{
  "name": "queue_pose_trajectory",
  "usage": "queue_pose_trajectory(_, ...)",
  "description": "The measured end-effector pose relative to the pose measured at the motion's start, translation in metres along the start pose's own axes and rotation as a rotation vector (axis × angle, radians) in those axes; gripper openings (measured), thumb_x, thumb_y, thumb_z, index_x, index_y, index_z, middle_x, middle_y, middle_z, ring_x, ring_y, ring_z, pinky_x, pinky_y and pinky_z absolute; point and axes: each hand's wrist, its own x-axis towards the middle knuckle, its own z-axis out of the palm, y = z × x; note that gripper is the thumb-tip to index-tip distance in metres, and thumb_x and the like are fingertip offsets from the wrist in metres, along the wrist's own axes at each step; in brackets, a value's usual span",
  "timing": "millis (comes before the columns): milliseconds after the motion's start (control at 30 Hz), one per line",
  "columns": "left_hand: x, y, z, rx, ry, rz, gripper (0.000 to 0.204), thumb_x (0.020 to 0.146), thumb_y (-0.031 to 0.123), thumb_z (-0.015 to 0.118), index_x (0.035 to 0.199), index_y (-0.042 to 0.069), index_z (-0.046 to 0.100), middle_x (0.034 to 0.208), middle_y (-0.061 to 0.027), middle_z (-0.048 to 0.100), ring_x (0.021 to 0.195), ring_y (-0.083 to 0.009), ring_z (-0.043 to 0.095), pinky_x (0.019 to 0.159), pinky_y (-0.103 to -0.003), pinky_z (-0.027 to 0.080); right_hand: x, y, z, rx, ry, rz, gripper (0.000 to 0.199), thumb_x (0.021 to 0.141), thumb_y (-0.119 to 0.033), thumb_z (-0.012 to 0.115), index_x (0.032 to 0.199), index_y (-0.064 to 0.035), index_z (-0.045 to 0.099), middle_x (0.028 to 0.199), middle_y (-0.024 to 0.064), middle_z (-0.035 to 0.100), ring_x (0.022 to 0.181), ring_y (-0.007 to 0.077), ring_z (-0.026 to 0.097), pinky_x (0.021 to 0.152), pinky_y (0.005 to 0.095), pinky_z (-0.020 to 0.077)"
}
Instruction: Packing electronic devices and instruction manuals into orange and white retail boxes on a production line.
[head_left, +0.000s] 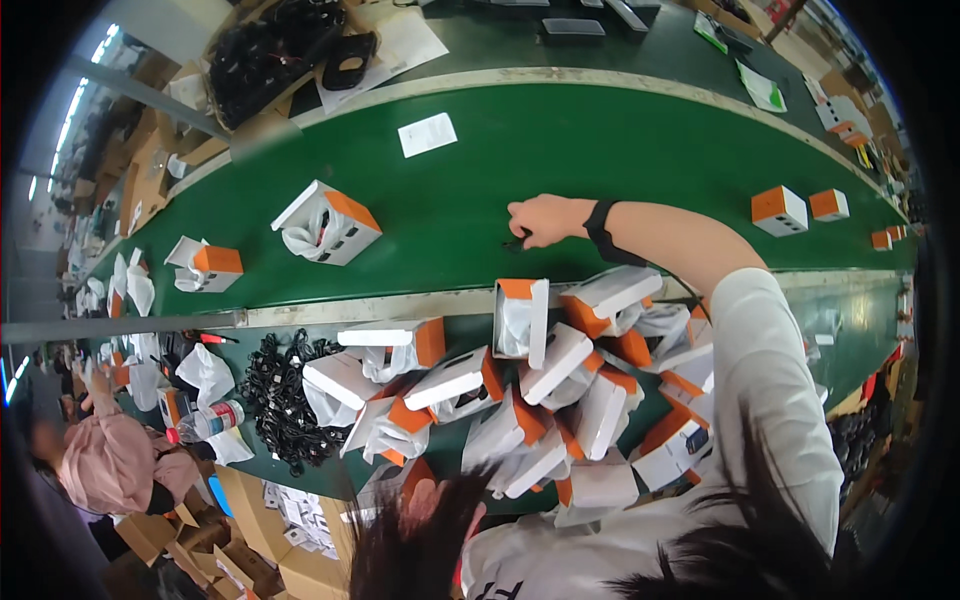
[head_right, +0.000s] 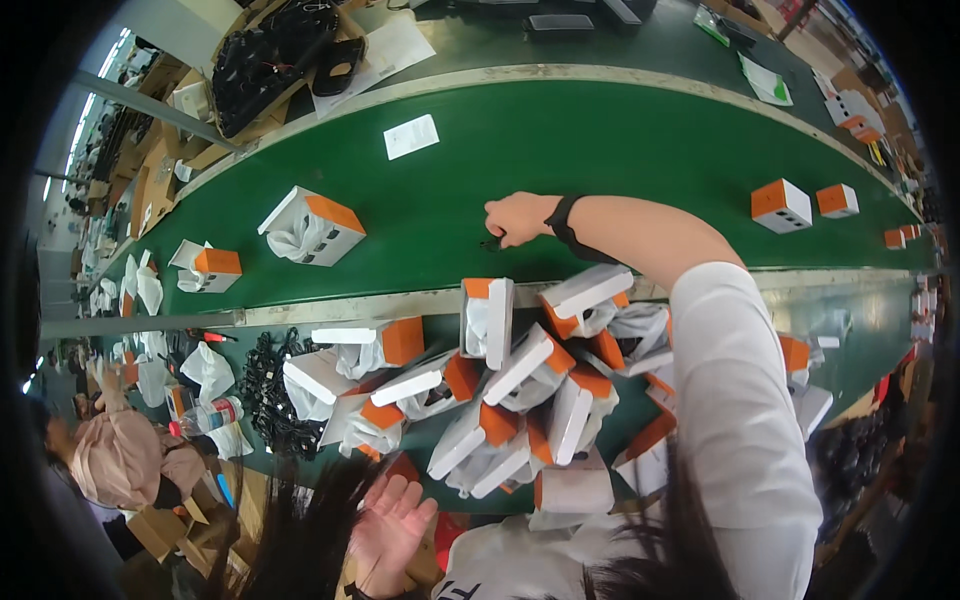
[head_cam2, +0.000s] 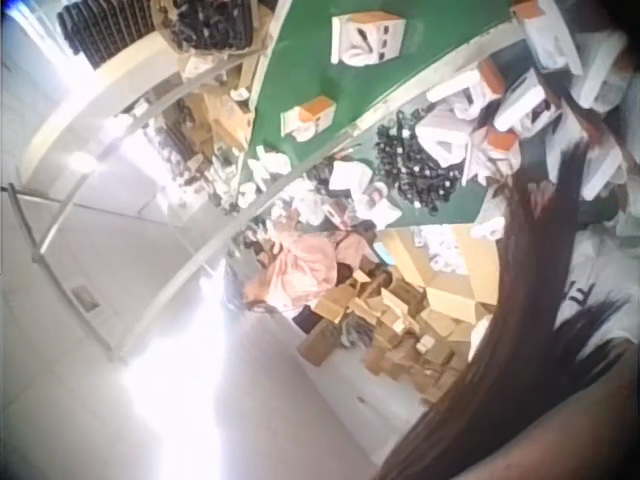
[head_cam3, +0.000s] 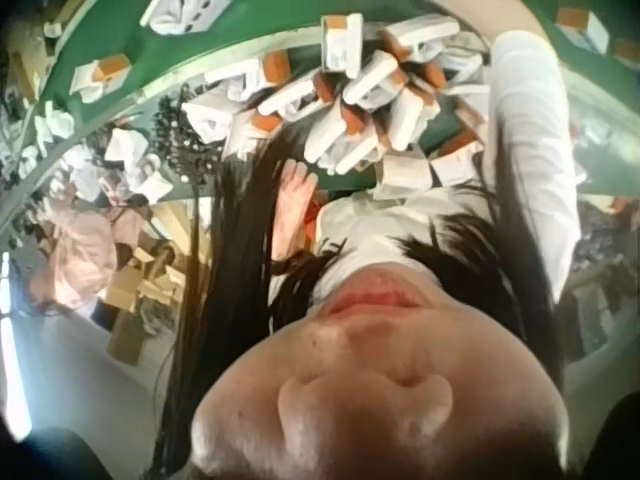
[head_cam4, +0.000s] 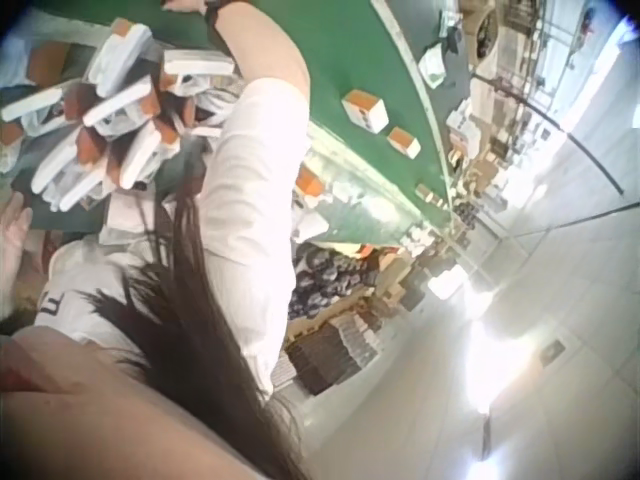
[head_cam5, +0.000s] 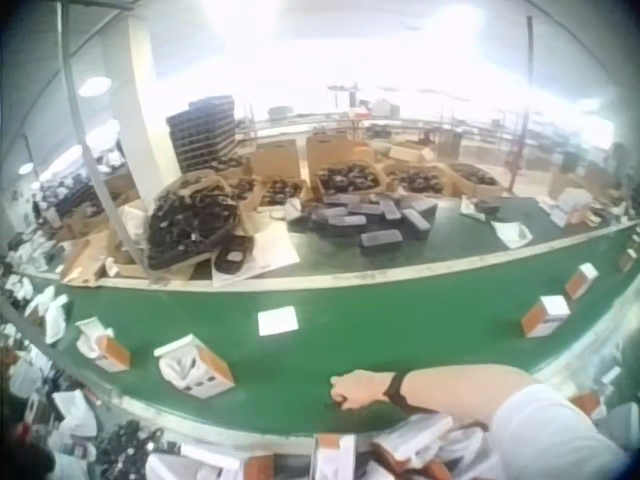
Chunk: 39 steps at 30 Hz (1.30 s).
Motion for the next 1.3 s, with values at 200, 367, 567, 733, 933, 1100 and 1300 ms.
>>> queue_pose_trajectory(200,0.008,-0.001,0.04,0.189,0.262,-0.012,0.022,0.079,0.025,0.055,0.071,0.014,0.038,0.07,0.0019,0.034,0.071,-0.014,0.033,0.071,-0.033,0.027,0.057,-0.007,-0.07,0.26,0.003,0.382,0.025,0.078,-0.01,0.044,0.098,0.0052,0.047,0.089,0.0252,0.059,0.075,0.0339,0.06,0.067,0.0414,0.0473)
queue_pose_trajectory(367,-0.005,-0.006,0.003,-0.023,0.146,0.063,0.024,0.083,0.032,0.049,0.069,0.015,0.04,0.076,-0.0035,0.041,0.079,-0.0193,0.041,0.075,-0.033,0.033,0.107,0.045,-0.084,0.06,0.407,0.087,0.053,0.077,-0.025,0.058,0.122,0.0001,0.044,0.108,0.0254,0.056,0.101,0.0381,0.054,0.088,0.0392,0.0433)
queue_pose_trajectory(567,-0.007,-0.01,-0.002,-0.119,0.119,0.067,0.02,0.084,0.028,0.048,0.074,0.012,0.043,0.076,-0.0015,0.038,0.077,-0.0163,0.039,0.077,-0.03,0.032,0.113,0.059,-0.053,-0.134,0.446,0.169,0.076,0.077,-0.051,0.059,0.137,-0.0186,0.026,0.105,0.0214,0.056,0.097,0.0368,0.055,0.083,0.0456,0.0402)
queue_pose_trajectory(733,-0.001,-0.017,0.001,-0.133,0.16,0.078,0.021,0.086,0.027,0.046,0.075,0.009,0.041,0.076,-0.0021,0.037,0.076,-0.0157,0.037,0.076,-0.029,0.031,0.118,0.062,-0.046,-0.21,0.393,0.274,0.071,0.076,-0.055,0.057,0.134,-0.0197,0.035,0.095,0.0173,0.056,0.09,0.0339,0.055,0.081,0.0411,0.0399)
queue_pose_trajectory(933,-0.001,-0.025,0.001,-0.165,0.15,0.086,0.02,0.088,0.026,0.044,0.077,0.008,0.042,0.077,-0.0024,0.037,0.077,-0.016,0.038,0.077,-0.029,0.032,0.099,0.072,-0.035,-0.114,0.584,0.014,0.047,0.072,-0.035,0.069,0.102,-0.0056,0.048,0.095,0.013,0.05,0.089,0.0307,0.053,0.076,0.039,0.0427)
queue_pose_trajectory(1100,0.006,-0.027,-0.004,-0.164,0.152,0.079,0.019,0.088,0.026,0.045,0.077,0.011,0.042,0.077,-0.0018,0.038,0.078,-0.0156,0.039,0.079,-0.03,0.032,0.103,0.074,-0.03,-0.021,0.633,-0.009,0.051,0.072,-0.029,0.07,0.104,-0.0014,0.042,0.116,0.0124,0.043,0.088,0.0316,0.055,0.072,0.039,0.0464)
queue_pose_trajectory(1300,-0.001,-0.023,-0.001,-0.147,0.125,0.088,0.018,0.087,0.025,0.045,0.076,0.011,0.041,0.076,-0.0015,0.037,0.078,-0.0153,0.04,0.08,-0.029,0.033,0.088,0.078,-0.038,-0.041,0.649,-0.03,0.041,0.075,-0.022,0.067,0.105,-0.0057,0.044,0.116,0.0122,0.049,0.089,0.0344,0.057,0.071,0.0378,0.0475)
